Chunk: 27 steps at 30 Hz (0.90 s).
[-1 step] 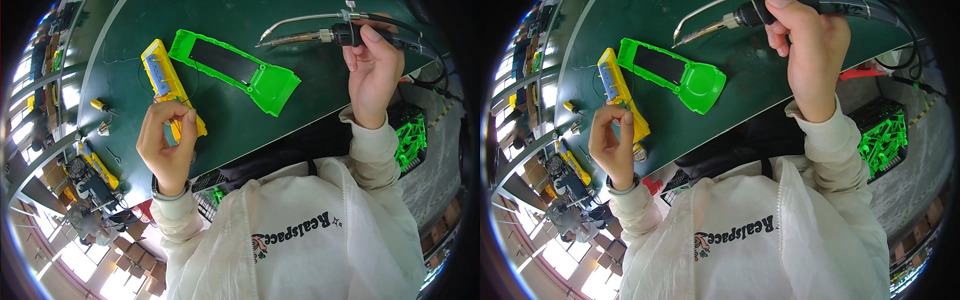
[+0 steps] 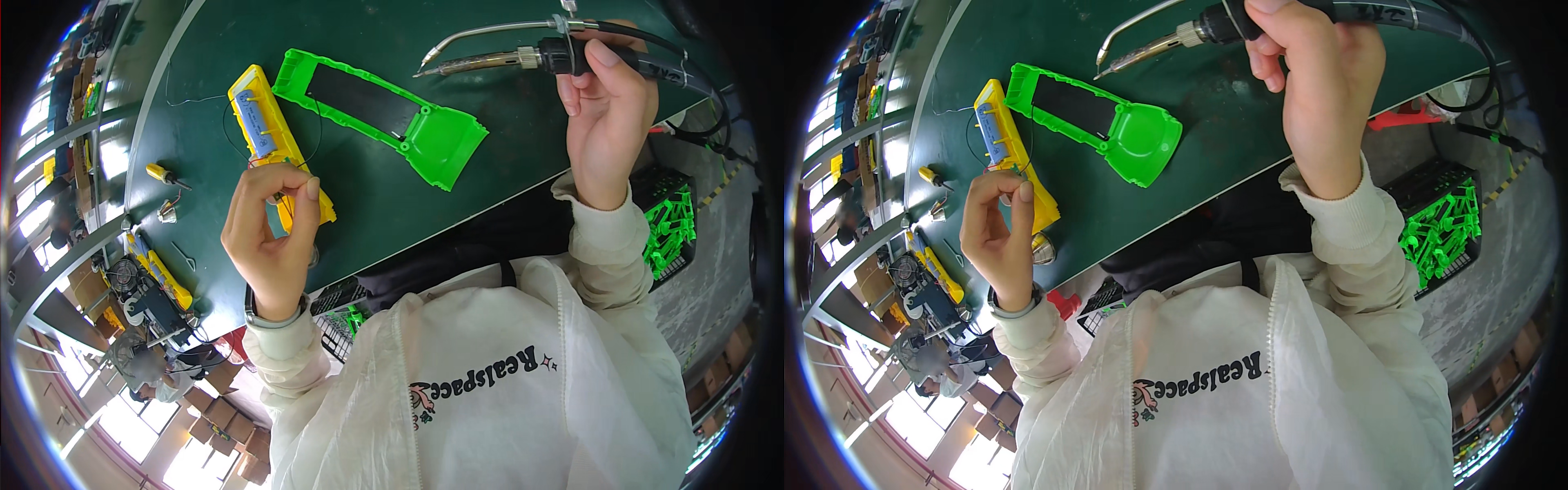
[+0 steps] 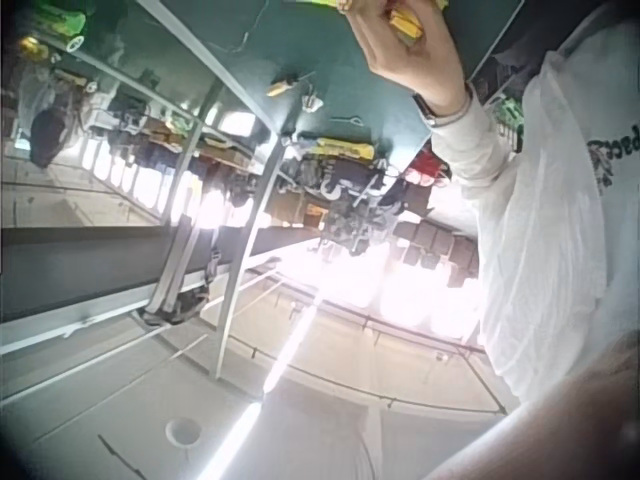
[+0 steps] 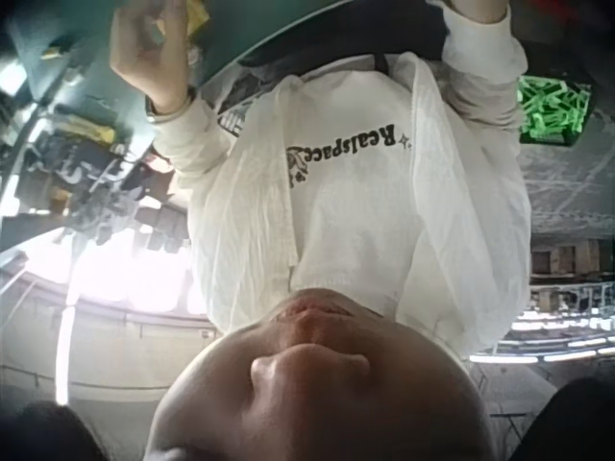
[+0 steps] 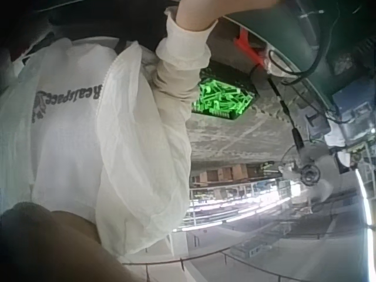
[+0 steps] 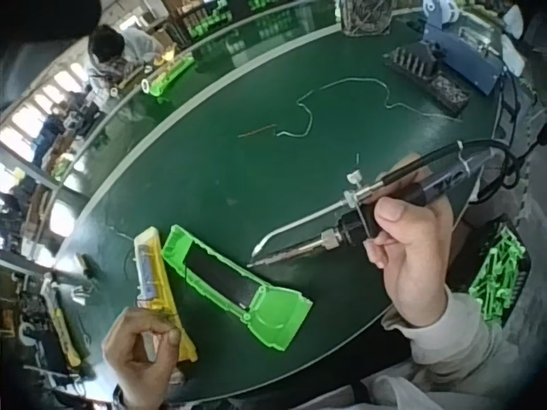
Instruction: Soldering a component inside a green plastic casing.
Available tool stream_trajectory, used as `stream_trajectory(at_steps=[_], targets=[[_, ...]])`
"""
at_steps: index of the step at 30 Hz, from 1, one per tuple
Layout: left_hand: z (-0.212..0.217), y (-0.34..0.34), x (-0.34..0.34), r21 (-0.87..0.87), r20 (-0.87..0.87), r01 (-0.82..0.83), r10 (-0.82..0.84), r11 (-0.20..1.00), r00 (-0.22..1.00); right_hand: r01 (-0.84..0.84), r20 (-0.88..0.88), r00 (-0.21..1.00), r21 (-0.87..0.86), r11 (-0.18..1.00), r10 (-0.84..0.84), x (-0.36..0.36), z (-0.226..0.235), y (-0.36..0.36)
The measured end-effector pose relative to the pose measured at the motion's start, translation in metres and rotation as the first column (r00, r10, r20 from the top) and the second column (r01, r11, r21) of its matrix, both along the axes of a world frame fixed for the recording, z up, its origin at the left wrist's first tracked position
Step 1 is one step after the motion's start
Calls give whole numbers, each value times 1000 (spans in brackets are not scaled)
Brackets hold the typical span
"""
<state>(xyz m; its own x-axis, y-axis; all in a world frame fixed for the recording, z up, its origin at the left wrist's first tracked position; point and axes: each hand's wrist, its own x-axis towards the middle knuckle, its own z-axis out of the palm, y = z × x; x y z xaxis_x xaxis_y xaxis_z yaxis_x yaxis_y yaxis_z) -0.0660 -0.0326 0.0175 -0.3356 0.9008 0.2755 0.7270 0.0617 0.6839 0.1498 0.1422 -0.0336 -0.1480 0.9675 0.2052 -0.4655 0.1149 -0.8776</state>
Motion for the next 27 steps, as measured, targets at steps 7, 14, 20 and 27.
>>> stream_trajectory(at_steps=[7, 14, 20, 27], targets=[[-3, 5, -1, 38, 202, -46, 37, 998, 979, -11, -11, 1000, 8, 1000, 11, 1, -2, 1], [-4, 15, -8, 37, -126, 34, -29, 999, 992, -2, -4, 1000, -8, 1000, 2, 3, -3, 2], [0, 27, -14, 9, -188, 54, -51, 999, 981, 22, 10, 1000, -22, 1000, -21, 1, -1, 1], [22, 59, -26, -97, -321, 348, -360, 932, 876, 49, 71, 996, 19, 999, -50, -2, 4, -3]])
